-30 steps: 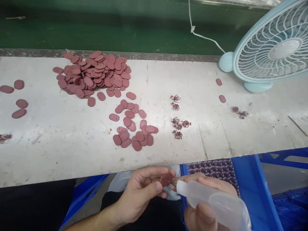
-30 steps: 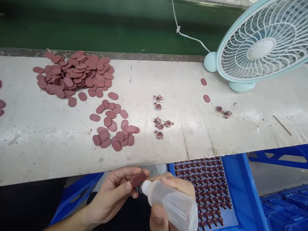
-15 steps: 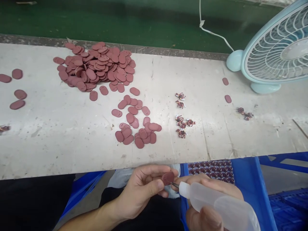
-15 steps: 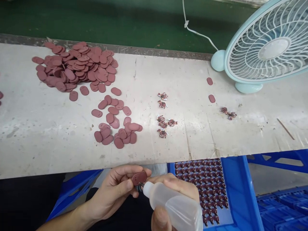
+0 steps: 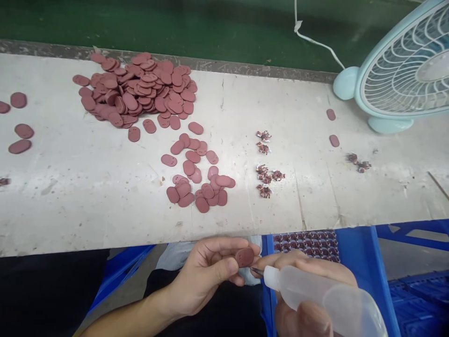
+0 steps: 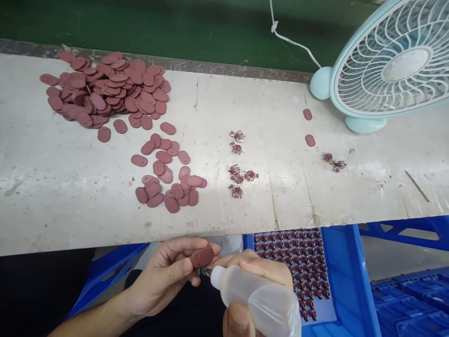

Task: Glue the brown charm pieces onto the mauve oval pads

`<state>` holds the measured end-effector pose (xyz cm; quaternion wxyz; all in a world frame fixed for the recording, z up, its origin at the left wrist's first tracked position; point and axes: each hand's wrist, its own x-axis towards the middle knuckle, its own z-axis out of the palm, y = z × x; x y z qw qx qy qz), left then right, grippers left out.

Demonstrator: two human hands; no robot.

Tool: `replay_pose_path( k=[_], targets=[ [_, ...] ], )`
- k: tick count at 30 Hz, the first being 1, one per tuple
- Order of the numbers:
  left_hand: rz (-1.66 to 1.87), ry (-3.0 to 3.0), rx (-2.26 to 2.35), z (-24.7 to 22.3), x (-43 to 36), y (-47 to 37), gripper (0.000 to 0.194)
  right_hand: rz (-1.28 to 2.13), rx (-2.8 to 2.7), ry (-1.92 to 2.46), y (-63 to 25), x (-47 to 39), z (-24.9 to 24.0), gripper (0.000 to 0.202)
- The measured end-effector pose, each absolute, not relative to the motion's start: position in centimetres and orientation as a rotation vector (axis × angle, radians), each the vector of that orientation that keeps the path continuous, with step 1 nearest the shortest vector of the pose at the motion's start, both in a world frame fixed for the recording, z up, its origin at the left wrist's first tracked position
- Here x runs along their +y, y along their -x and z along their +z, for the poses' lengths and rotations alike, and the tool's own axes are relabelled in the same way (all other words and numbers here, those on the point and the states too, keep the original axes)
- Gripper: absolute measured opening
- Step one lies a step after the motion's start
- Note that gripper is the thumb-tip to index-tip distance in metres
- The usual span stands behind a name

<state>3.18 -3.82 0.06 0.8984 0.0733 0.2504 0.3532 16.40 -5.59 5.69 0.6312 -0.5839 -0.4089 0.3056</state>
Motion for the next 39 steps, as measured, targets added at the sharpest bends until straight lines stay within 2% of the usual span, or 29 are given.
replay_pose_path(
  k=[5,9,11,16,19,21,23,27,30,33,39],
  targets=[
    [0.733,-0.149,0.523,0.1,-4.0,-3.2,0.024,0.679,-0.982,1.33,-16.9,-5.8,5.6,0.028],
    [0.741,-0.168,0.5,0.3,-3.9,-2.9,0.024,1.031,-0.633,1.197,-20.1,-4.2,6.6,0.025],
    [0.746,-0.185,0.498,0.5,-3.8,-2.8,0.023,1.26,-0.349,0.958,-23.0,-2.6,6.3,0.028],
    [0.753,-0.18,0.524,0.8,-3.6,-2.8,0.022,1.685,0.6,-0.012,-30.5,2.4,2.7,0.038],
    [0.755,-0.162,0.546,0.7,-3.6,-2.7,0.022,1.796,0.738,-0.227,-32.1,3.5,1.6,0.036],
    [0.759,-0.147,0.567,0.7,-3.5,-2.5,0.023,1.785,0.449,-0.056,-31.5,3.0,2.0,0.035],
    [0.763,-0.131,0.594,0.6,-3.5,-2.3,0.023,1.633,-0.14,0.441,-30.0,2.0,2.9,0.026],
    [0.76,-0.121,0.619,0.6,-3.3,-2.1,0.023,1.011,-1.09,1.454,-26.9,2.1,4.1,0.018],
    [0.756,-0.116,0.619,0.8,-3.2,-2.1,0.024,0.542,-1.618,1.895,-26.1,4.3,4.0,0.029],
    [0.755,-0.109,0.62,0.9,-3.1,-2.0,0.024,0.447,-1.929,1.996,-26.3,5.9,4.0,0.03],
    [0.759,-0.096,0.627,0.9,-3.1,-1.7,0.022,0.542,-1.921,2.145,-26.5,4.9,5.5,0.022]
  ],
)
